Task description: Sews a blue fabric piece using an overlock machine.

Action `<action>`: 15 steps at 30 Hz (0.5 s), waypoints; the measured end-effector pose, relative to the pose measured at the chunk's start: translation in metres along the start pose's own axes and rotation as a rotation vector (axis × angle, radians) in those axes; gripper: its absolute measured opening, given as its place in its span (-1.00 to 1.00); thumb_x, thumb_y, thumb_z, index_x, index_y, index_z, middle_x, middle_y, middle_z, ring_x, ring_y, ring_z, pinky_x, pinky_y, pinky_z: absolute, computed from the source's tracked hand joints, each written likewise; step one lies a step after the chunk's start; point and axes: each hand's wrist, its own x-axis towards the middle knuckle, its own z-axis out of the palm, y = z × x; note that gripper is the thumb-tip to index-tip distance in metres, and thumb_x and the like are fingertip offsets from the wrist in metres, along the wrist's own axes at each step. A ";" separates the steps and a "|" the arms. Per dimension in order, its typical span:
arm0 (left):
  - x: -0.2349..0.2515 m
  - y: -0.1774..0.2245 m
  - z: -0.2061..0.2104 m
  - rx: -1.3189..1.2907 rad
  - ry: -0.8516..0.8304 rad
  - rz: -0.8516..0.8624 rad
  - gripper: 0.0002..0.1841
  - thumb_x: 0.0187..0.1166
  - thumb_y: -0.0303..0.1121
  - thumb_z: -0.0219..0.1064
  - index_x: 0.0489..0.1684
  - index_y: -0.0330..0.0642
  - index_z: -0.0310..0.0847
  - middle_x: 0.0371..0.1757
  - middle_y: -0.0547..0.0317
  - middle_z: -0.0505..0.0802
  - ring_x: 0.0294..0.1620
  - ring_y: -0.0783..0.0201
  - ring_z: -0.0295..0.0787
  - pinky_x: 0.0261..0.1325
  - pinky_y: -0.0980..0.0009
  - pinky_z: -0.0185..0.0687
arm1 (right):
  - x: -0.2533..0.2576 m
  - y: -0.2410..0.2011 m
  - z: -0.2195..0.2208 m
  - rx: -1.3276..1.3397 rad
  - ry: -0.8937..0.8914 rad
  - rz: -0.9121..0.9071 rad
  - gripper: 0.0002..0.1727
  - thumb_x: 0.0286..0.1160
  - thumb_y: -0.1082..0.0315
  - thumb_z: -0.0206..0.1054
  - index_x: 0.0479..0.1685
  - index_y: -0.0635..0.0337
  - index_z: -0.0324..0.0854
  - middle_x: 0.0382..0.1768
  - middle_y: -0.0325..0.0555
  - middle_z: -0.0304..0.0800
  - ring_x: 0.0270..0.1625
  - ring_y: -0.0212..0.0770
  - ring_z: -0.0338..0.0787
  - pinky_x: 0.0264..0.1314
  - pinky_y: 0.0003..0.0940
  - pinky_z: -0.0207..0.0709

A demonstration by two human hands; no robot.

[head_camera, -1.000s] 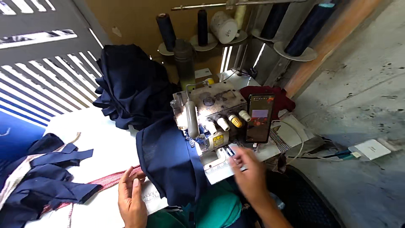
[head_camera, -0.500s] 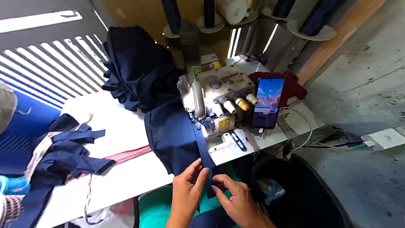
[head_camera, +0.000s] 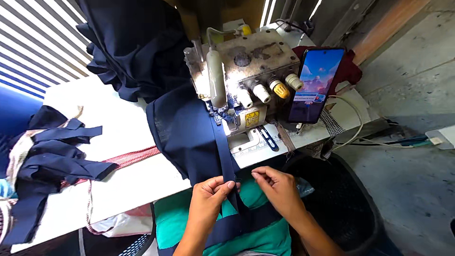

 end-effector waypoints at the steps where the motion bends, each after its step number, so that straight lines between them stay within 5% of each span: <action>1: -0.003 -0.004 -0.001 -0.005 -0.010 -0.015 -0.87 0.56 -0.54 0.38 -0.14 -0.37 0.85 -0.27 -0.03 0.96 -0.25 0.24 0.95 -0.13 0.38 0.88 | 0.003 0.002 -0.002 0.009 0.041 -0.013 -0.78 0.60 0.20 0.36 -0.08 0.09 0.86 -0.29 -0.34 0.89 -0.35 -0.59 0.79 -0.28 -0.67 0.70; 8: -0.024 -0.035 -0.020 -0.116 -0.108 0.021 -0.84 0.41 -0.36 0.58 -0.14 -0.19 0.92 -0.25 0.06 0.97 -0.21 0.30 0.95 -0.02 0.40 0.87 | 0.023 0.018 -0.020 -0.222 0.361 -0.132 -0.58 0.62 0.28 0.32 0.35 0.34 0.68 -0.18 -0.09 0.76 -0.23 -0.40 0.70 -0.21 -0.59 0.63; 12: -0.026 -0.027 -0.030 -0.112 -0.144 0.049 -0.76 0.31 -0.30 0.66 -0.11 -0.11 0.94 -0.32 0.14 0.97 -0.28 0.34 0.95 -0.06 0.41 0.88 | 0.035 0.022 -0.036 -0.387 0.356 -0.044 -0.31 0.68 0.13 0.30 0.68 0.39 0.35 -0.10 -0.02 0.79 -0.21 -0.28 0.75 -0.18 -0.42 0.69; 15: -0.022 -0.024 -0.030 -0.073 -0.143 0.039 -0.78 0.24 -0.35 0.69 -0.17 -0.13 0.95 -0.37 0.12 0.96 -0.33 0.36 0.93 -0.13 0.43 0.87 | 0.043 0.019 -0.040 -0.470 0.333 -0.009 -0.22 0.69 0.02 0.28 0.76 0.36 0.25 -0.22 -0.10 0.82 -0.33 -0.24 0.75 -0.29 -0.29 0.68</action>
